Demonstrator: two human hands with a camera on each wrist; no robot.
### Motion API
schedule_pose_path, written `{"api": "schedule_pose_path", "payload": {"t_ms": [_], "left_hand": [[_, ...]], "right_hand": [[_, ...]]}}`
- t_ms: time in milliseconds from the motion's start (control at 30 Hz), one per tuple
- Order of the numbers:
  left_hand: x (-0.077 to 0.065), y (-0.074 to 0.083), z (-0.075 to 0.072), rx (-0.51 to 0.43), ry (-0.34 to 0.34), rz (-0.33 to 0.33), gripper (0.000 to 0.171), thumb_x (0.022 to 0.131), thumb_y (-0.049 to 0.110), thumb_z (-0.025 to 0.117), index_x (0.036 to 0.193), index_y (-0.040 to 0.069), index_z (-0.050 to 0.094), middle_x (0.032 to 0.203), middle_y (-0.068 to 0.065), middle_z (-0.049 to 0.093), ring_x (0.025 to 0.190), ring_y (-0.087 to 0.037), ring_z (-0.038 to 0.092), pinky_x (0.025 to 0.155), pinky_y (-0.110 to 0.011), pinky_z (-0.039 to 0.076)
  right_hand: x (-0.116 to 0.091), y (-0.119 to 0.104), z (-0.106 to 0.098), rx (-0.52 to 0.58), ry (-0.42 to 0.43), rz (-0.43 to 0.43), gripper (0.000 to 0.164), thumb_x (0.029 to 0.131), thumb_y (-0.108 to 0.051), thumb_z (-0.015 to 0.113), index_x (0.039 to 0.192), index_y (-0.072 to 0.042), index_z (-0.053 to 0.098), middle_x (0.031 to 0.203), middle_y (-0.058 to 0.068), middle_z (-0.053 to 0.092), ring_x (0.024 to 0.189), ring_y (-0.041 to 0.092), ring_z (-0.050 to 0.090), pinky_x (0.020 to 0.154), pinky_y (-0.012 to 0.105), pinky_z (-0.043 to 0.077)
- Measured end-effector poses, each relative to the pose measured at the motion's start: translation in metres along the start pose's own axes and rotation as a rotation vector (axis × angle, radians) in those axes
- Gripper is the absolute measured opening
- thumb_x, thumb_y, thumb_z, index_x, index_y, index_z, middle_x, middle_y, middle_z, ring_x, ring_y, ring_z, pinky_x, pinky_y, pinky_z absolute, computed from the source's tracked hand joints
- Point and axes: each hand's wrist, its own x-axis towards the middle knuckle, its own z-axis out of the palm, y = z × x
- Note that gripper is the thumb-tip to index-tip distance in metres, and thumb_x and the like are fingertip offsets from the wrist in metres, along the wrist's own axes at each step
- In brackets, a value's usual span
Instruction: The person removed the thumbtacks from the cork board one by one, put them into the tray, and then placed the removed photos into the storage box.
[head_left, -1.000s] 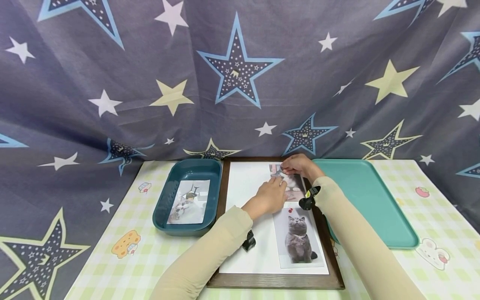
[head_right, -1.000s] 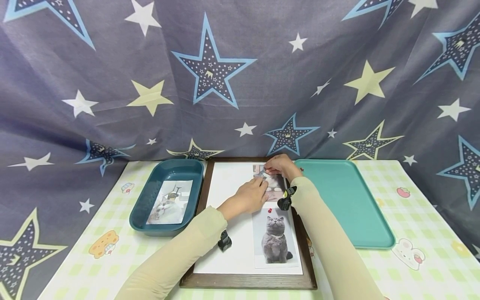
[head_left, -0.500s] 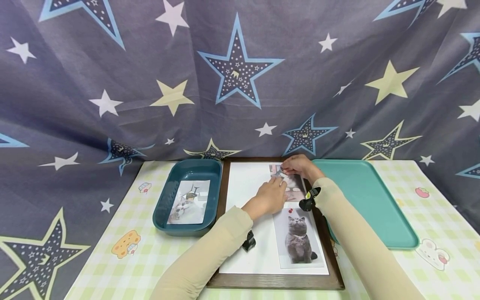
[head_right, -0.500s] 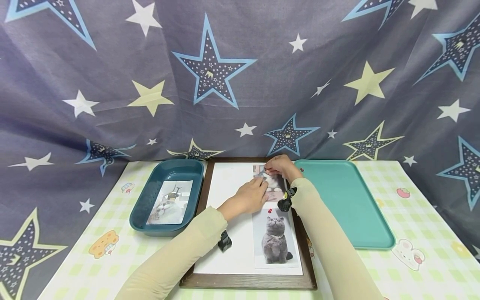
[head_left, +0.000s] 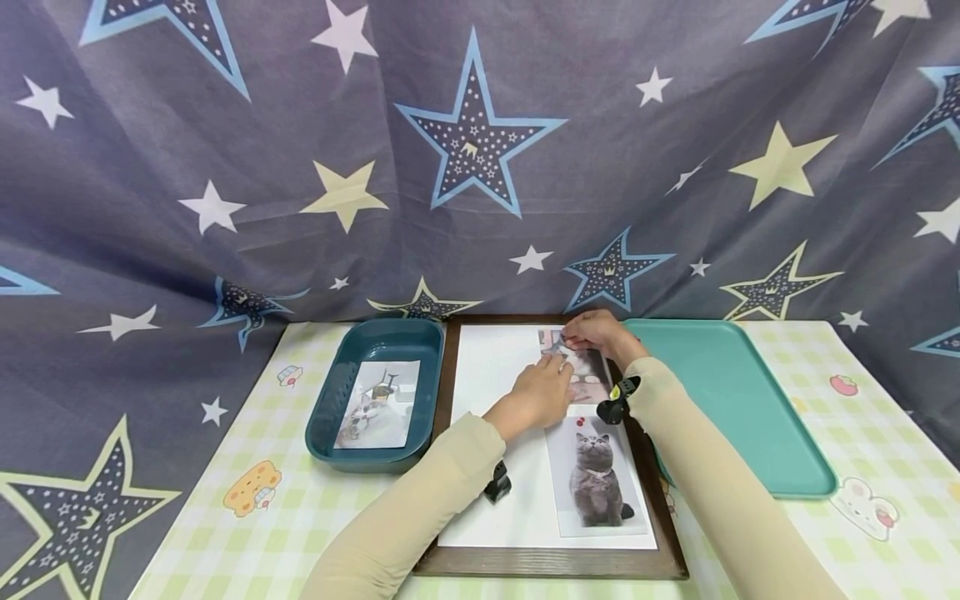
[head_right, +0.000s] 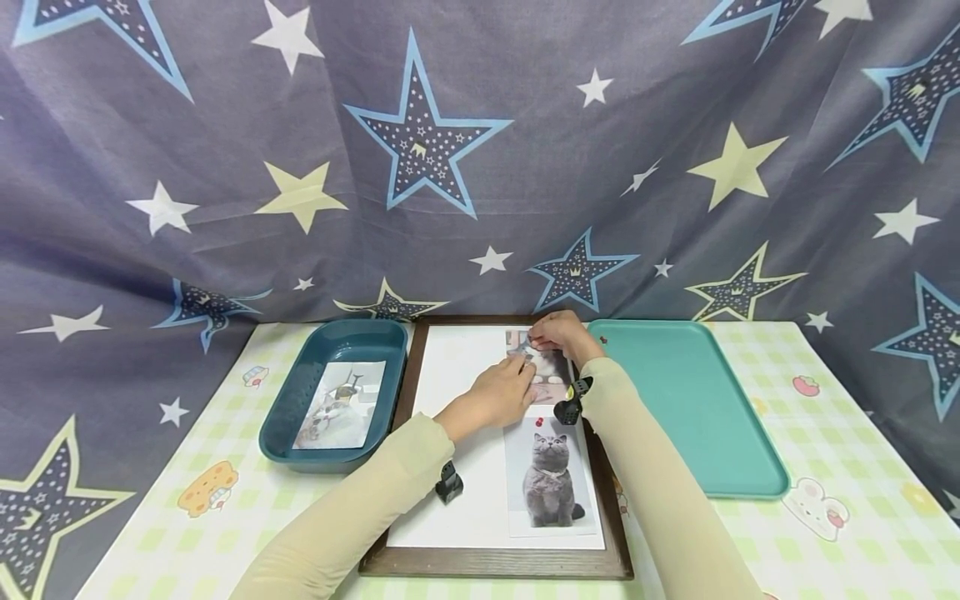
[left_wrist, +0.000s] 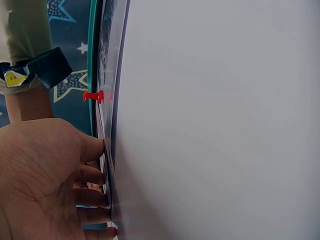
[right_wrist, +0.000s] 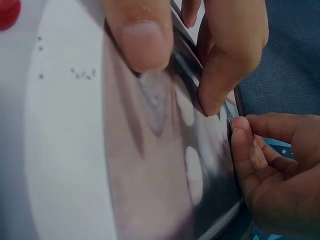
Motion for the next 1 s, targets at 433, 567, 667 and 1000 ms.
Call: {"api": "schedule_pose_path", "payload": {"t_ms": [433, 567, 667, 1000], "left_hand": [[-0.0004, 0.0001, -0.0007, 0.03, -0.007, -0.003, 0.054, 0.11, 0.035, 0.037, 0.156, 0.006, 0.036, 0.163, -0.015, 0.034, 0.153, -0.03, 0.033, 0.118, -0.04, 0.04], [-0.0002, 0.0002, -0.0009, 0.029, -0.006, -0.003, 0.054, 0.11, 0.035, 0.037, 0.156, 0.007, 0.037, 0.163, -0.014, 0.035, 0.152, -0.029, 0.033, 0.118, -0.04, 0.04], [-0.0003, 0.0005, -0.0007, 0.015, -0.005, -0.002, 0.054, 0.11, 0.035, 0.037, 0.156, 0.007, 0.037, 0.163, -0.014, 0.035, 0.152, -0.029, 0.033, 0.118, -0.041, 0.04], [-0.0009, 0.0005, -0.0015, 0.002, -0.002, -0.001, 0.054, 0.11, 0.035, 0.037, 0.156, 0.006, 0.037, 0.162, -0.015, 0.035, 0.152, -0.03, 0.034, 0.118, -0.042, 0.04]], "right_hand": [[0.0007, -0.0012, -0.0001, -0.009, -0.012, 0.007, 0.023, 0.103, -0.005, 0.056, 0.119, 0.011, 0.06, 0.081, 0.0, 0.066, 0.066, 0.004, 0.064, 0.068, 0.017, 0.057], [-0.0005, -0.003, 0.0001, -0.019, -0.006, 0.017, 0.023, 0.104, -0.006, 0.056, 0.12, 0.01, 0.059, 0.083, 0.001, 0.066, 0.068, 0.004, 0.064, 0.069, 0.018, 0.057], [-0.0004, -0.0032, -0.0004, -0.021, -0.006, 0.022, 0.022, 0.104, -0.007, 0.056, 0.119, 0.009, 0.058, 0.082, 0.001, 0.066, 0.068, 0.005, 0.064, 0.069, 0.018, 0.057], [-0.0001, -0.0025, -0.0012, -0.026, -0.015, 0.018, 0.024, 0.104, -0.008, 0.056, 0.119, 0.01, 0.059, 0.081, 0.0, 0.066, 0.068, 0.005, 0.064, 0.069, 0.018, 0.057]]}}
